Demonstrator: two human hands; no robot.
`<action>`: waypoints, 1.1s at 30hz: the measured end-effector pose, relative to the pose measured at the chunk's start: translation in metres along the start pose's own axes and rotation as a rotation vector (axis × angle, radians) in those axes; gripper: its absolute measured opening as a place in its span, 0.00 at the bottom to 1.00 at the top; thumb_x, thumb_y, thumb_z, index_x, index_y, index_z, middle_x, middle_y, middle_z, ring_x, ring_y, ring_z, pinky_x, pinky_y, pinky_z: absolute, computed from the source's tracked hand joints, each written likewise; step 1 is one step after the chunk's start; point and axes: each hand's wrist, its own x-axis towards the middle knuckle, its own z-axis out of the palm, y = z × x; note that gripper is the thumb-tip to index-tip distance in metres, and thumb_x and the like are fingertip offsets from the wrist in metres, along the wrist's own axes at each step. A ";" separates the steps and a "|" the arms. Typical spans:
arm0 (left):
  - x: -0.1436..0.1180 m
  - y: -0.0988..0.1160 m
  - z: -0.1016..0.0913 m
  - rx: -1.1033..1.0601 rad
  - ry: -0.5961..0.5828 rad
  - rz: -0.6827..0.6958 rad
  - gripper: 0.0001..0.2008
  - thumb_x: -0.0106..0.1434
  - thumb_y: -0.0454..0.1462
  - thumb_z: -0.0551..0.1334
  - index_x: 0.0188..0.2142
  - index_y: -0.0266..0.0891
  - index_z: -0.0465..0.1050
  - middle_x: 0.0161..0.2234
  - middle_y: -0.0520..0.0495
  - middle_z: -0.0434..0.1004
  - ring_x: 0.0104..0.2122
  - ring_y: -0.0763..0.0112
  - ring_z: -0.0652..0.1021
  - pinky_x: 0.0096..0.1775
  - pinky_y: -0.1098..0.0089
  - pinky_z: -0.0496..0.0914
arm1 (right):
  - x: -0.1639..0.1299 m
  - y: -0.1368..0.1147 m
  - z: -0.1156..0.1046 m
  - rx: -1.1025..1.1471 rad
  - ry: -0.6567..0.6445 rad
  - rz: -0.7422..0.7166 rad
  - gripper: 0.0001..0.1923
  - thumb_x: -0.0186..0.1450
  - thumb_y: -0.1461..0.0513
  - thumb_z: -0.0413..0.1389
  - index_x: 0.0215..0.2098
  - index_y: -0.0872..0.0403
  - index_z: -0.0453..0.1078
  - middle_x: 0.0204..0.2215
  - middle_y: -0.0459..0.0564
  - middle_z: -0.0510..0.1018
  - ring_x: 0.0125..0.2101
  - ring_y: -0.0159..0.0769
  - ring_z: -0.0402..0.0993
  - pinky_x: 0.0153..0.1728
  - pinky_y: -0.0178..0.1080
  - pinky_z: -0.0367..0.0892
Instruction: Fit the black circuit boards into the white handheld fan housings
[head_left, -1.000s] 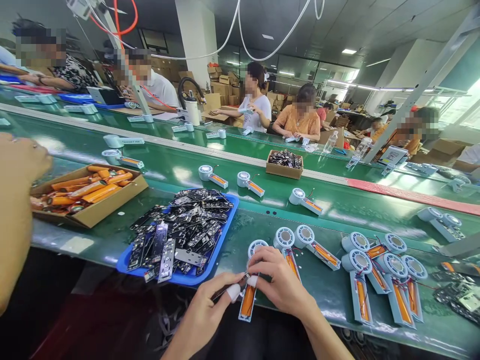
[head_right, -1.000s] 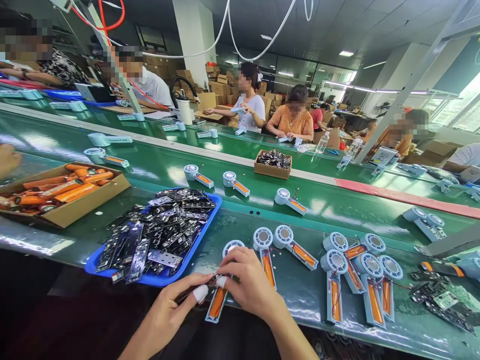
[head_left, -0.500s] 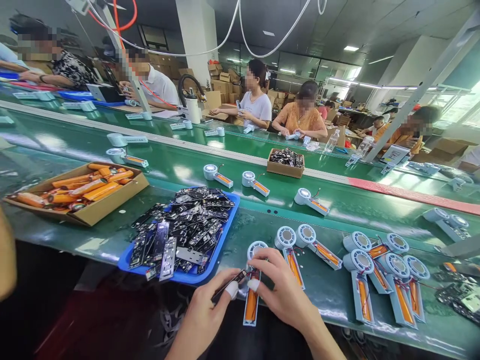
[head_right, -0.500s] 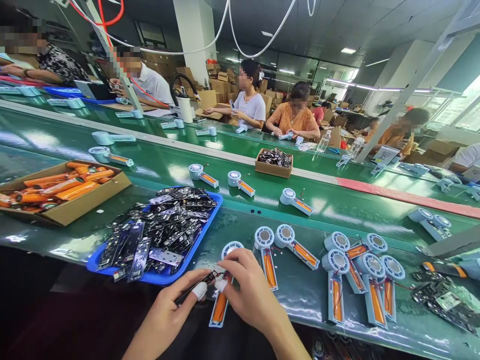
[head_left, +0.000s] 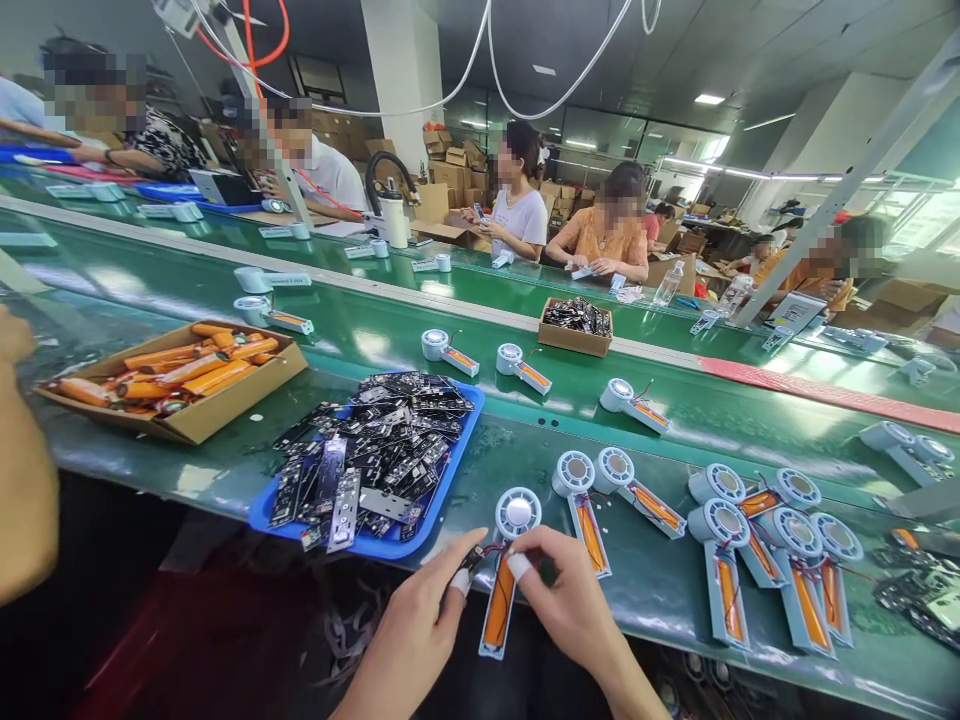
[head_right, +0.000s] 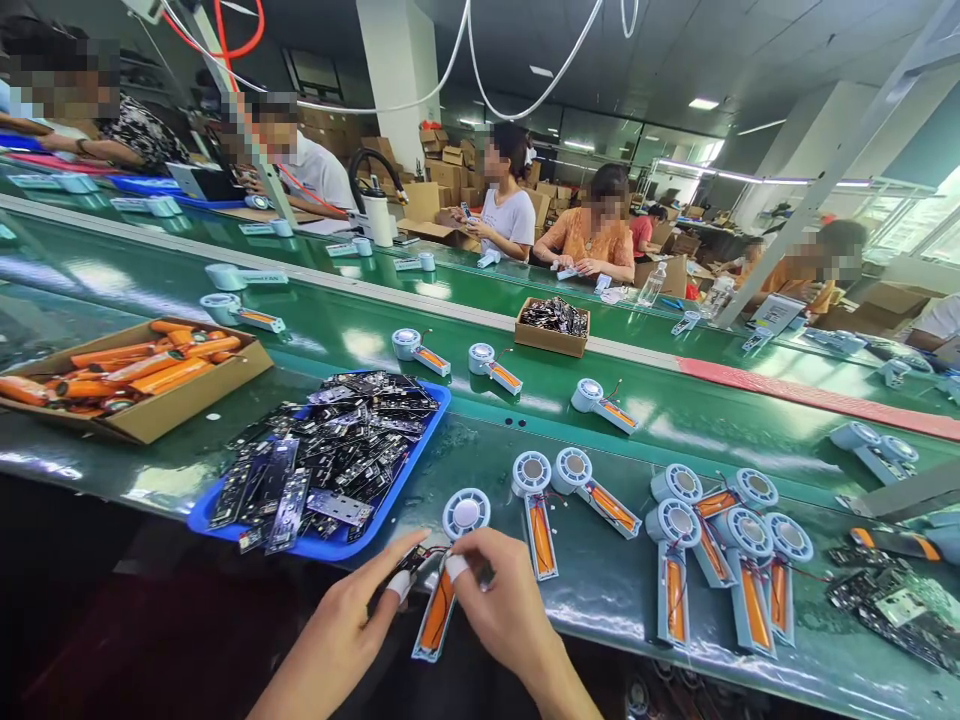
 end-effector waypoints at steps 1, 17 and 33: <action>-0.001 0.002 0.002 0.024 0.000 0.024 0.26 0.61 0.29 0.50 0.55 0.42 0.76 0.50 0.46 0.84 0.49 0.62 0.83 0.50 0.67 0.78 | 0.001 0.002 0.002 0.050 0.040 0.043 0.05 0.66 0.67 0.55 0.37 0.54 0.73 0.29 0.46 0.79 0.29 0.33 0.75 0.33 0.33 0.71; -0.006 0.005 0.012 -0.136 0.134 -0.201 0.20 0.65 0.39 0.53 0.51 0.39 0.76 0.43 0.43 0.87 0.42 0.61 0.86 0.42 0.67 0.81 | 0.008 -0.021 0.005 -0.671 0.036 -0.305 0.10 0.62 0.73 0.57 0.33 0.52 0.72 0.32 0.48 0.74 0.31 0.38 0.68 0.30 0.38 0.63; -0.020 0.012 0.026 0.114 0.265 0.163 0.18 0.69 0.31 0.54 0.53 0.38 0.78 0.49 0.39 0.84 0.46 0.61 0.85 0.48 0.69 0.79 | 0.011 -0.018 0.004 -0.801 -0.050 -0.346 0.09 0.67 0.71 0.56 0.32 0.53 0.71 0.32 0.50 0.74 0.32 0.39 0.69 0.31 0.40 0.64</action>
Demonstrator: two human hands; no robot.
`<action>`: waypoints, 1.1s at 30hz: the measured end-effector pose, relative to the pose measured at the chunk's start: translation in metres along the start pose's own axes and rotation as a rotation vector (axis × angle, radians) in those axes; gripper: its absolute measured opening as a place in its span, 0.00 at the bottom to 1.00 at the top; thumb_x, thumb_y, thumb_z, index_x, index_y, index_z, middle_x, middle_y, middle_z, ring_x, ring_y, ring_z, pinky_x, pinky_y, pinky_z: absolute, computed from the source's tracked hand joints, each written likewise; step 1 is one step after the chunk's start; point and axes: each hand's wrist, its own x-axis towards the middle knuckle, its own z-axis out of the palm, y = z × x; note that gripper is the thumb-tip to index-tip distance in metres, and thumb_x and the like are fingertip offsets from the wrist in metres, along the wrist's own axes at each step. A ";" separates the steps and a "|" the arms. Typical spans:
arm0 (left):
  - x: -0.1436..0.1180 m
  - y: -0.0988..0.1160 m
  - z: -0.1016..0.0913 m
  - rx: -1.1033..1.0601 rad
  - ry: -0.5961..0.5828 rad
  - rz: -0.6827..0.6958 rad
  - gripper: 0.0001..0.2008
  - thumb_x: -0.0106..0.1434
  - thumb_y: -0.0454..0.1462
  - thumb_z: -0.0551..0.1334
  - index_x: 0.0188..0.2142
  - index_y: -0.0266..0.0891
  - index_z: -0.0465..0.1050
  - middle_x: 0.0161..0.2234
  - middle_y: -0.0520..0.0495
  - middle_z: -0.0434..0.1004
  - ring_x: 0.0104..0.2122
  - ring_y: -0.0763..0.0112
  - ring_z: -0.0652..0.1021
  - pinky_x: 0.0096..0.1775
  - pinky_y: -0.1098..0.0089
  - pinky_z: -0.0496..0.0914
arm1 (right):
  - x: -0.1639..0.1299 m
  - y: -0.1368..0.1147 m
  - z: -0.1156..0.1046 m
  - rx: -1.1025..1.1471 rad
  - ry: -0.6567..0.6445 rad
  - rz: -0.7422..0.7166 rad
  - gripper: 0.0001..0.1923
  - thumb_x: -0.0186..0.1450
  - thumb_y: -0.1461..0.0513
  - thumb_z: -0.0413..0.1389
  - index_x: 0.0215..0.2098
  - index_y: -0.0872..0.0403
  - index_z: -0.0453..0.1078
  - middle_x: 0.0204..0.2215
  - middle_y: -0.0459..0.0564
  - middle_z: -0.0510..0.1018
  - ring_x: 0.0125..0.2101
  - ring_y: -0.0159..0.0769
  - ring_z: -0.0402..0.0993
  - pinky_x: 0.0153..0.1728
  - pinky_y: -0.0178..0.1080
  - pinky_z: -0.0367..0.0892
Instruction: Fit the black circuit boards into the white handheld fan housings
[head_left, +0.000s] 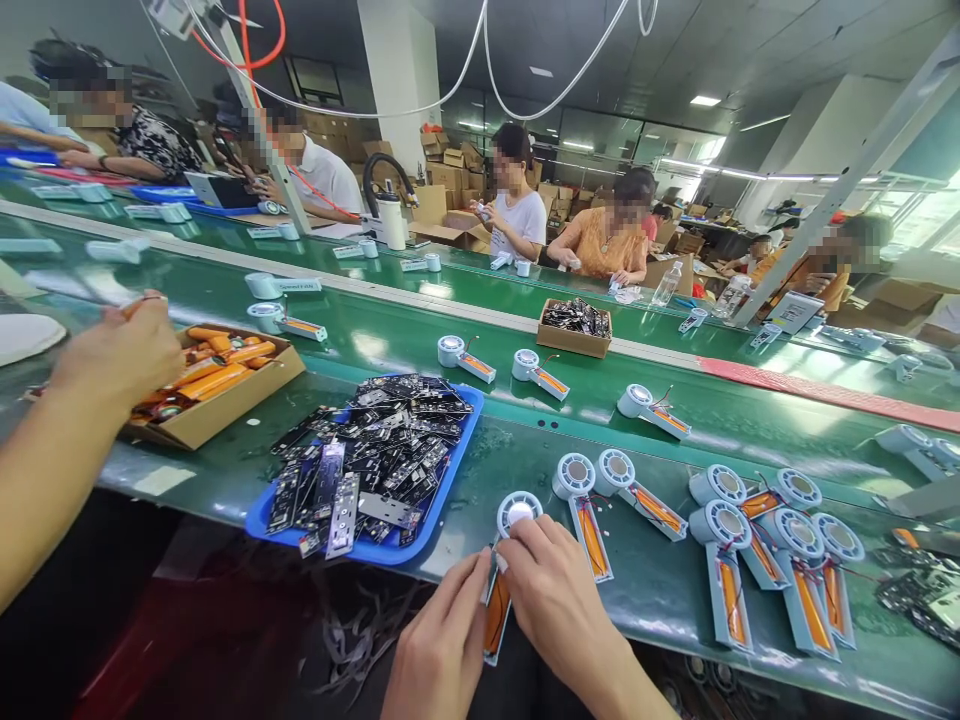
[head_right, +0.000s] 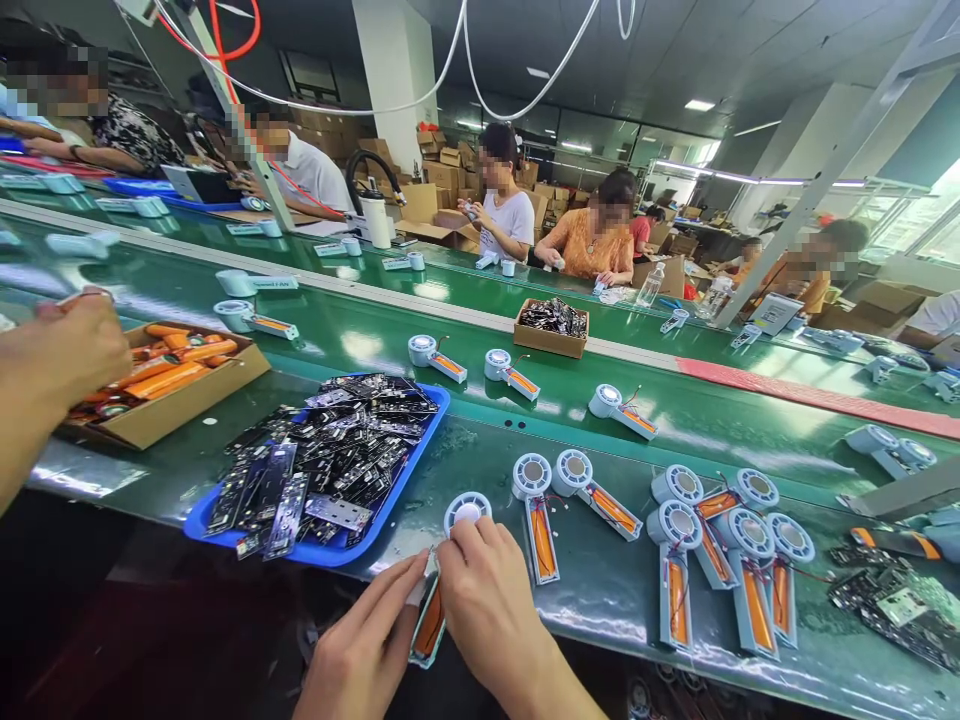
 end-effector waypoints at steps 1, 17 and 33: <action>0.003 0.000 -0.002 -0.043 -0.011 -0.024 0.17 0.69 0.31 0.54 0.51 0.38 0.78 0.47 0.40 0.85 0.46 0.62 0.85 0.48 0.70 0.79 | 0.000 0.003 -0.001 0.075 -0.005 0.019 0.09 0.68 0.71 0.55 0.34 0.53 0.72 0.33 0.50 0.75 0.33 0.38 0.70 0.32 0.39 0.65; 0.034 -0.002 -0.017 -0.355 -0.148 -0.138 0.15 0.66 0.35 0.58 0.44 0.45 0.83 0.42 0.44 0.87 0.42 0.61 0.86 0.44 0.68 0.80 | 0.004 0.017 -0.007 0.477 -0.034 0.151 0.11 0.68 0.70 0.56 0.40 0.52 0.79 0.35 0.50 0.77 0.37 0.38 0.73 0.38 0.37 0.68; 0.031 0.009 0.013 -0.587 -0.327 -0.593 0.13 0.56 0.43 0.65 0.38 0.39 0.80 0.29 0.48 0.83 0.25 0.66 0.78 0.31 0.68 0.75 | -0.015 0.014 -0.012 1.458 -0.178 0.552 0.17 0.65 0.49 0.62 0.37 0.54 0.72 0.26 0.43 0.72 0.23 0.27 0.64 0.25 0.31 0.63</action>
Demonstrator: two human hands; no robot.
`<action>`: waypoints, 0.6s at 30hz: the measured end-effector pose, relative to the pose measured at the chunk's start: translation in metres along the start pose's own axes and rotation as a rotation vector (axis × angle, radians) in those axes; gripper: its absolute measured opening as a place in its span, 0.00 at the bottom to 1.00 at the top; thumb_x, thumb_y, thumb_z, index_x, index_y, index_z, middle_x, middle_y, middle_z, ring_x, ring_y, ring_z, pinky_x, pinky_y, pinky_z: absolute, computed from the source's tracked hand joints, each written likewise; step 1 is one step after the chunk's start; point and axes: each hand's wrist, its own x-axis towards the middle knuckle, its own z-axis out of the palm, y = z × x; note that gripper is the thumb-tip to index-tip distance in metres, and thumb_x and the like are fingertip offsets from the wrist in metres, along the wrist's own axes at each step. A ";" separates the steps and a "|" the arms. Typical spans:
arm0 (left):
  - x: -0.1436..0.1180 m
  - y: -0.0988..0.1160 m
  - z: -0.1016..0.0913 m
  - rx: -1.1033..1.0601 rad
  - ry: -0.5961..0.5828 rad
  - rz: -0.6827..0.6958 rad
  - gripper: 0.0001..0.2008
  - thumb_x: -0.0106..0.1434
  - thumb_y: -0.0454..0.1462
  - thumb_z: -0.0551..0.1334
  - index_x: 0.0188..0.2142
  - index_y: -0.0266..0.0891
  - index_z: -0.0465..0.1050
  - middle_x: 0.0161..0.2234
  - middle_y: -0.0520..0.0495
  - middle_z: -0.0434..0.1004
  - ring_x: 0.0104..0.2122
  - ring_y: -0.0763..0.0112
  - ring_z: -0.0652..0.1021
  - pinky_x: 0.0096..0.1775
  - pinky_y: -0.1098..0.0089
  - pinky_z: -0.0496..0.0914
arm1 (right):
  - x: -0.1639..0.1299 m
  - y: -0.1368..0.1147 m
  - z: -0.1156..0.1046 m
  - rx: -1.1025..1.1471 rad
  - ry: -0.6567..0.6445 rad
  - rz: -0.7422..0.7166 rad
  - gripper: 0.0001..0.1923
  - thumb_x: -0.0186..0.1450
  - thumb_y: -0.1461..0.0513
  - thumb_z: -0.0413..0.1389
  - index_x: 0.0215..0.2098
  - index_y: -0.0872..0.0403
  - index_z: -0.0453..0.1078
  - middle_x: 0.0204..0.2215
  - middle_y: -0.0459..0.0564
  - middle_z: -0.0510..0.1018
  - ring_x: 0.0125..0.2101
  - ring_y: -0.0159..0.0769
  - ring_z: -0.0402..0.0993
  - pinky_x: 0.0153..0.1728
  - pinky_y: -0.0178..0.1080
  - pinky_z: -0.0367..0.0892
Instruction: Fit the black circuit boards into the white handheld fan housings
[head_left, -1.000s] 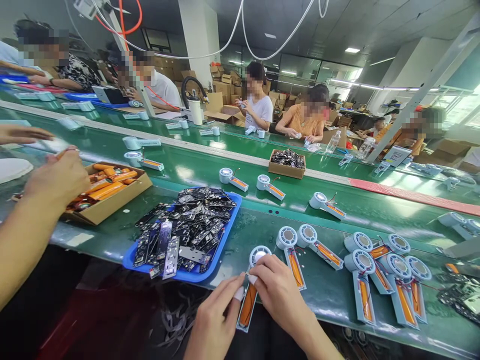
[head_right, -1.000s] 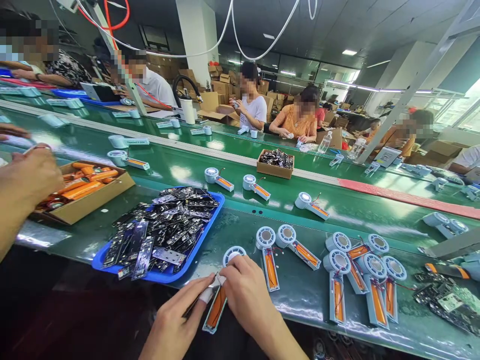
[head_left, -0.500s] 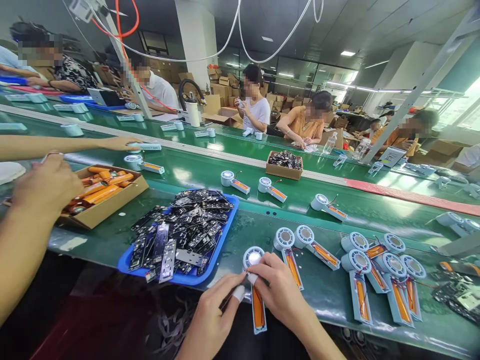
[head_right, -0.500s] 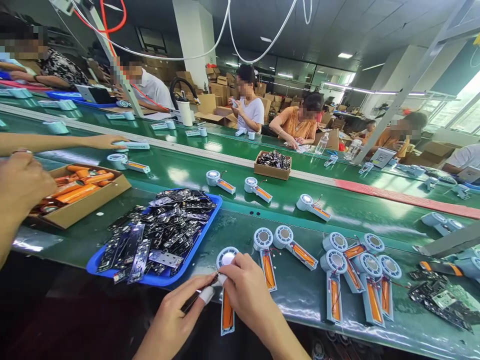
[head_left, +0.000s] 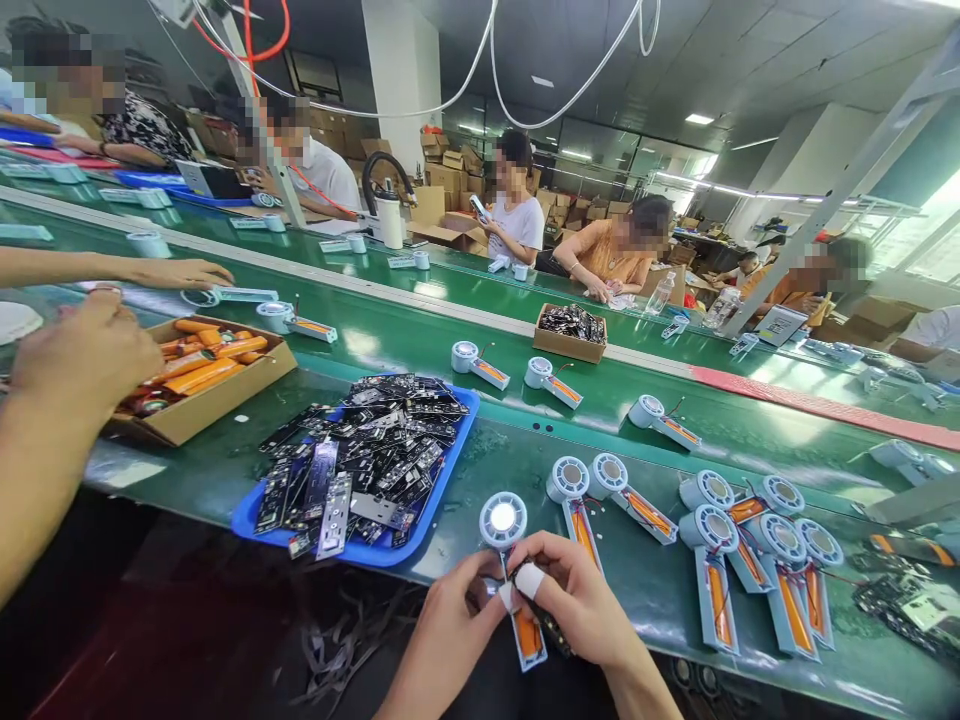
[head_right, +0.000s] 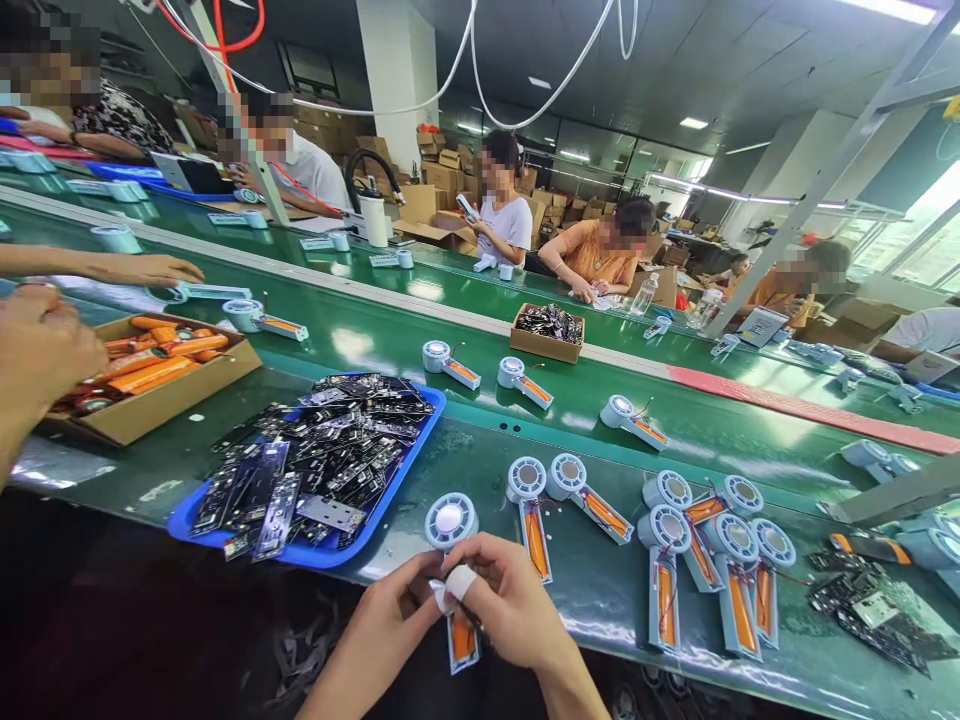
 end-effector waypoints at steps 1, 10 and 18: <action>0.002 0.000 0.000 -0.093 -0.063 -0.024 0.13 0.56 0.44 0.66 0.37 0.39 0.80 0.29 0.48 0.84 0.28 0.64 0.80 0.35 0.66 0.76 | -0.002 0.000 0.002 -0.012 -0.029 -0.015 0.17 0.65 0.48 0.62 0.37 0.54 0.72 0.26 0.44 0.73 0.23 0.28 0.64 0.25 0.31 0.63; -0.001 -0.006 0.008 -0.482 0.035 -0.042 0.25 0.59 0.52 0.67 0.50 0.40 0.73 0.46 0.42 0.83 0.47 0.57 0.82 0.53 0.59 0.75 | 0.001 0.003 -0.015 -0.042 0.148 -0.105 0.19 0.60 0.54 0.66 0.46 0.50 0.70 0.31 0.45 0.77 0.32 0.34 0.75 0.36 0.35 0.70; -0.003 -0.012 0.011 -0.245 0.174 0.053 0.20 0.69 0.50 0.57 0.53 0.40 0.66 0.46 0.42 0.80 0.41 0.64 0.81 0.43 0.67 0.76 | -0.009 -0.002 -0.014 -1.179 0.308 -0.316 0.14 0.67 0.68 0.51 0.49 0.51 0.68 0.35 0.49 0.81 0.33 0.38 0.78 0.32 0.35 0.65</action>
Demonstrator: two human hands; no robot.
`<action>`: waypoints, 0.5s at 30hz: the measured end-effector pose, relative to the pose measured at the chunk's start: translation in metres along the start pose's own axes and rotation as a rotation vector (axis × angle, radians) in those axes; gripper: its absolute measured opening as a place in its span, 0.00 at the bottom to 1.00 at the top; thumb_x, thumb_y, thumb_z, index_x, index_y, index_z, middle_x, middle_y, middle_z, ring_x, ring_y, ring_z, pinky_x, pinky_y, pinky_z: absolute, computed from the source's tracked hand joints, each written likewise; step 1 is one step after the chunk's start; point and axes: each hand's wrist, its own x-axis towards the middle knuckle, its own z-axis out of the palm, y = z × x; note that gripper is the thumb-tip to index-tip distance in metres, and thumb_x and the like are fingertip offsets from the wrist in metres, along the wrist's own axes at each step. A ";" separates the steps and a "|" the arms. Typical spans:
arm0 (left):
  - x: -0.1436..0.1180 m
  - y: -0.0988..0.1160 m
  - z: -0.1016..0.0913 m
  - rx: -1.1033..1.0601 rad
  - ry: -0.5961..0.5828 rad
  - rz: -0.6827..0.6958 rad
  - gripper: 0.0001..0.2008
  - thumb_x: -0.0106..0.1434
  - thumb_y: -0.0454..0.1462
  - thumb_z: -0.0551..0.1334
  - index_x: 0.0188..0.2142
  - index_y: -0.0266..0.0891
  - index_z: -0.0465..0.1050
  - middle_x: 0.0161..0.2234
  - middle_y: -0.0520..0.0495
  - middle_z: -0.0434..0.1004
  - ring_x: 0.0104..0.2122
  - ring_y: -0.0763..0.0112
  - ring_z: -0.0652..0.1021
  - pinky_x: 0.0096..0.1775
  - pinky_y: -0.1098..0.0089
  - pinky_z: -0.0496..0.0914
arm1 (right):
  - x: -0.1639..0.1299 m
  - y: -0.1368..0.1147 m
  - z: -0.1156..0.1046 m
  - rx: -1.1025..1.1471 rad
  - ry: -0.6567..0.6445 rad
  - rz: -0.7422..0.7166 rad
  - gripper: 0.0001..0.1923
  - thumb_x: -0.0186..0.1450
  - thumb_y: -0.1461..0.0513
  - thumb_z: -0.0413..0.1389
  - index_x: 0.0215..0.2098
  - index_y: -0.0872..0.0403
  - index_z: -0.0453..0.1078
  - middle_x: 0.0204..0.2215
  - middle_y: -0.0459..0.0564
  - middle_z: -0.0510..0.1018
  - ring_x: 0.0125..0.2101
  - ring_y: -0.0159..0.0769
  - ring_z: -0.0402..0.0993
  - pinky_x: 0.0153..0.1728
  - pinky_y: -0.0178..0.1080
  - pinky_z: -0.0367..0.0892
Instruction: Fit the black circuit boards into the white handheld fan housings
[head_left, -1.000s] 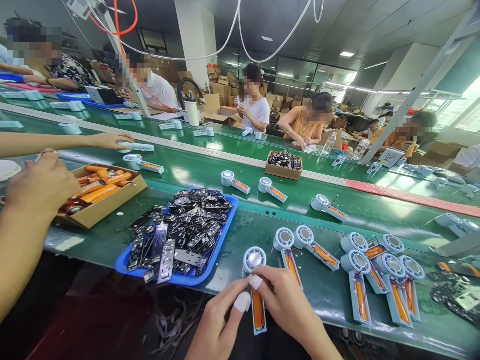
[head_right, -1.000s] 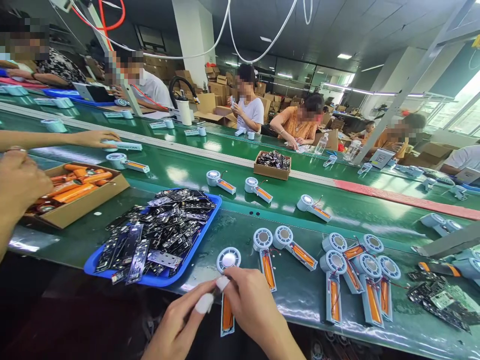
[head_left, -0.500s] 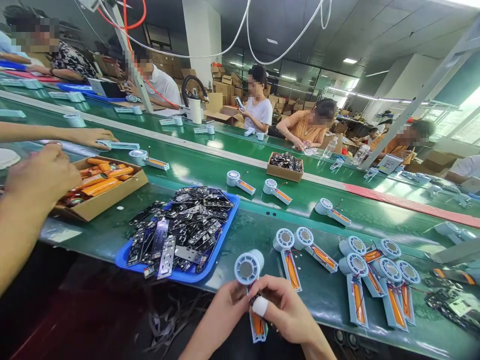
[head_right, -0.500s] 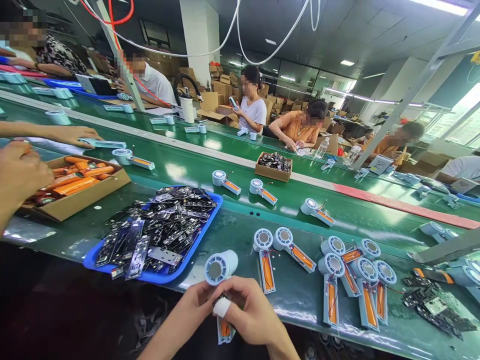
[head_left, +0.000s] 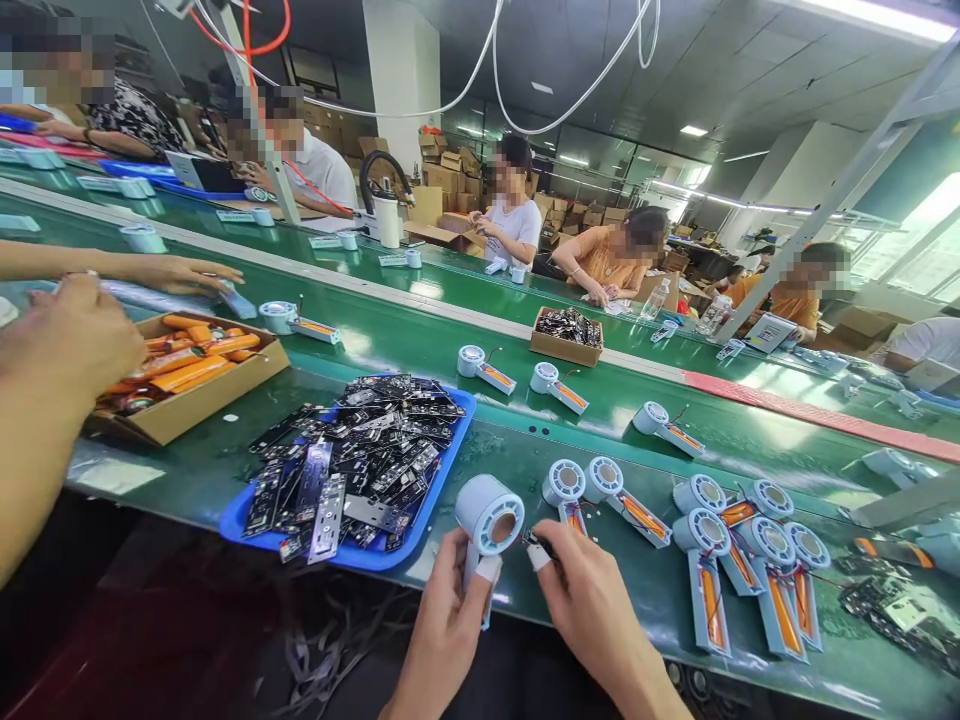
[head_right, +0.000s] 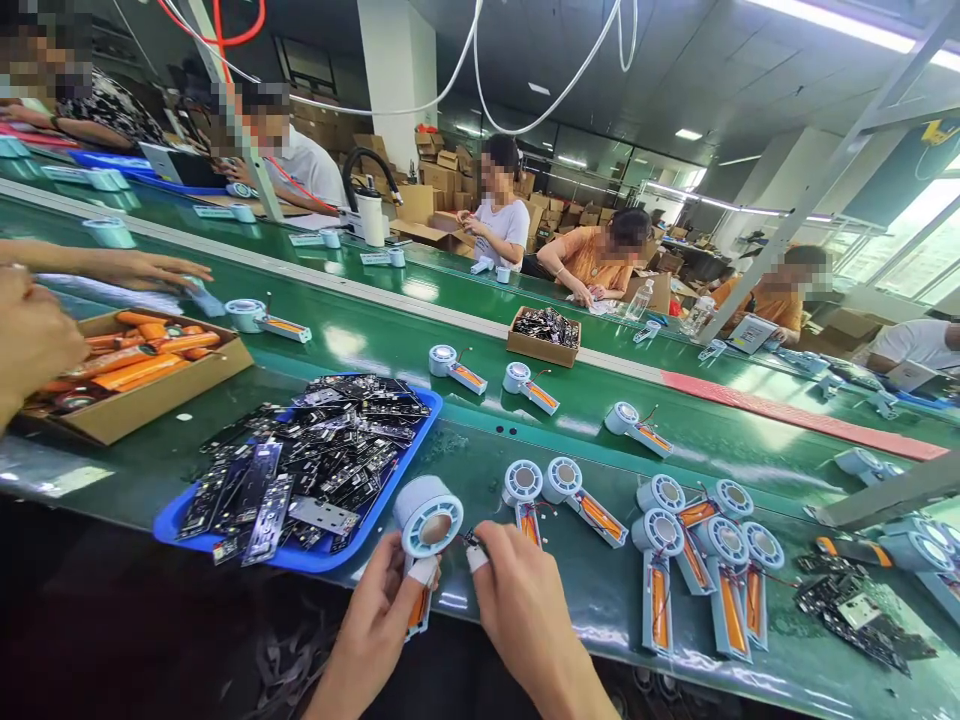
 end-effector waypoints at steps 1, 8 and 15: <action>0.001 0.001 -0.001 0.037 0.008 0.020 0.20 0.69 0.49 0.57 0.53 0.40 0.67 0.46 0.41 0.80 0.43 0.63 0.81 0.45 0.66 0.76 | -0.002 -0.003 -0.001 -0.125 -0.047 -0.038 0.12 0.67 0.69 0.50 0.45 0.51 0.70 0.32 0.49 0.81 0.29 0.38 0.78 0.29 0.35 0.62; 0.000 0.014 -0.002 0.002 0.009 -0.048 0.20 0.62 0.48 0.61 0.50 0.42 0.71 0.50 0.42 0.80 0.51 0.56 0.79 0.49 0.63 0.73 | 0.000 -0.024 -0.017 -0.006 -0.458 -0.284 0.12 0.68 0.55 0.58 0.30 0.52 0.67 0.24 0.46 0.78 0.20 0.34 0.69 0.22 0.36 0.50; 0.001 0.029 0.000 -0.459 -0.092 -0.324 0.21 0.58 0.52 0.65 0.45 0.41 0.73 0.40 0.48 0.81 0.37 0.63 0.80 0.35 0.70 0.73 | 0.003 -0.020 0.017 1.029 -0.505 0.334 0.31 0.66 0.38 0.53 0.21 0.53 0.64 0.12 0.38 0.62 0.13 0.24 0.54 0.17 0.30 0.51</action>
